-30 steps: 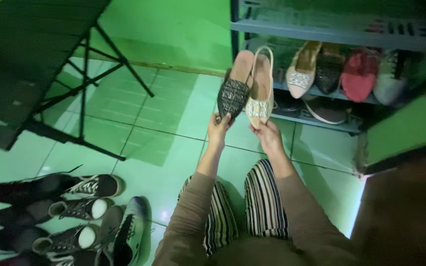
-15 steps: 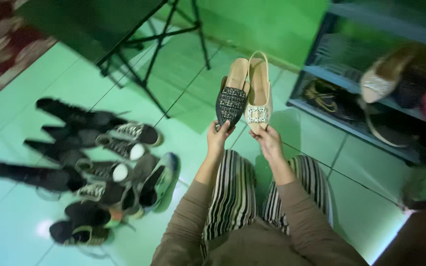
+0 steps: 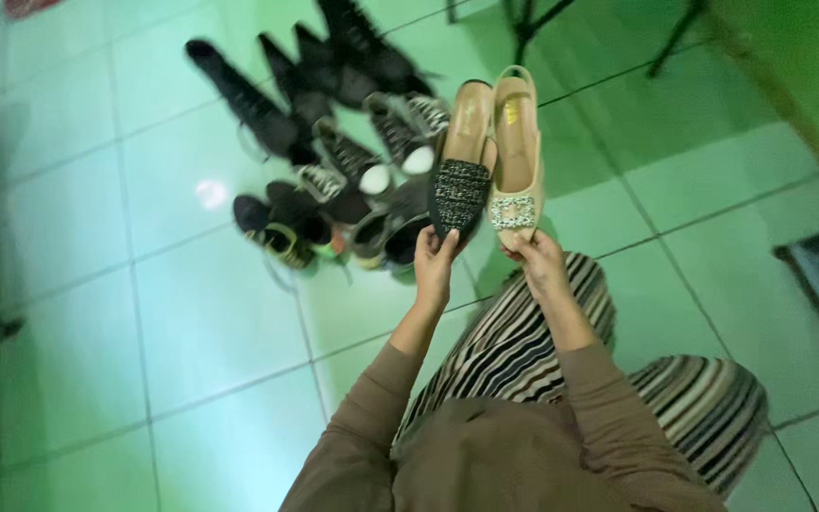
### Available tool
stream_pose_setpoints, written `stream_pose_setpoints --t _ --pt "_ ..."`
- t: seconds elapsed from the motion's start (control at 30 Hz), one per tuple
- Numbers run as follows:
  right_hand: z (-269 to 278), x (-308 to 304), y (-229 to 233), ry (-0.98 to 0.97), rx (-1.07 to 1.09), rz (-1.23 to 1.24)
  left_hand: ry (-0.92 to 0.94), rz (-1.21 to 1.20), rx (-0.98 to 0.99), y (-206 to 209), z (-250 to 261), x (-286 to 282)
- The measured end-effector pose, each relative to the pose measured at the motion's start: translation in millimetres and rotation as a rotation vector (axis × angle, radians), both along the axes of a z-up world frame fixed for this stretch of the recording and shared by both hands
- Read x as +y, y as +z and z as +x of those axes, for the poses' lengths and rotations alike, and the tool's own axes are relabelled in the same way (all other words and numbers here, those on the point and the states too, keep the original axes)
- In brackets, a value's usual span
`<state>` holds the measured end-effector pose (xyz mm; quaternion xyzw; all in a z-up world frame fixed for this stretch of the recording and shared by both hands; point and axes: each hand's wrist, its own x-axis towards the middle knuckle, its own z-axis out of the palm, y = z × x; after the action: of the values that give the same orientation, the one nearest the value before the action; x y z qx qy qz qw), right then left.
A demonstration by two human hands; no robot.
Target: The person removes various shoes from a plastic shoe rack and places them on the floor. They then move a small table and place a pair of black boots on it.
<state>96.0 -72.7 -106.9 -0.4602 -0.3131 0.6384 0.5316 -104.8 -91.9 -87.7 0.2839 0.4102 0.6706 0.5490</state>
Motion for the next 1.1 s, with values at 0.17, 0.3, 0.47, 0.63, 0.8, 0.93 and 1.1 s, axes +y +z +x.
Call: stream_pose_setpoints --t 0.17,0.3,0.47,0.63,0.8,0.93,1.1 --pt "-84.2 5.2 -25.9 0.274 -0.094 -0.002 0.236 -0.099 0.007 -44.4 -84.4 -42.7" --pt "-149.4 9.3 -66.3 0.477 -0.202 -0.045 0.424 -0.146 -0.032 -77.7 -128.2 -83.9" --pt "-215.0 4.4 -121.4 0.733 -0.220 0.020 0.637 -0.243 0.048 -109.8 -148.4 -144.5" --pt "-239.5 -24.4 -141.8 0.868 -0.358 -0.088 0.742 -0.288 -0.088 -136.9 -146.0 -183.7" --pt "-229.7 -38.0 -142.7 0.900 -0.353 -0.229 0.713 -0.485 -0.313 -153.7 -140.2 -185.3" --pt "-209.4 -35.9 -144.3 0.939 -0.516 -0.300 0.680 -0.548 -0.410 -160.7 -130.1 -177.2" --pt "-199.0 -31.9 -147.1 0.852 -0.501 -0.249 0.607 -0.632 -0.491 -164.3 -122.5 -159.9"
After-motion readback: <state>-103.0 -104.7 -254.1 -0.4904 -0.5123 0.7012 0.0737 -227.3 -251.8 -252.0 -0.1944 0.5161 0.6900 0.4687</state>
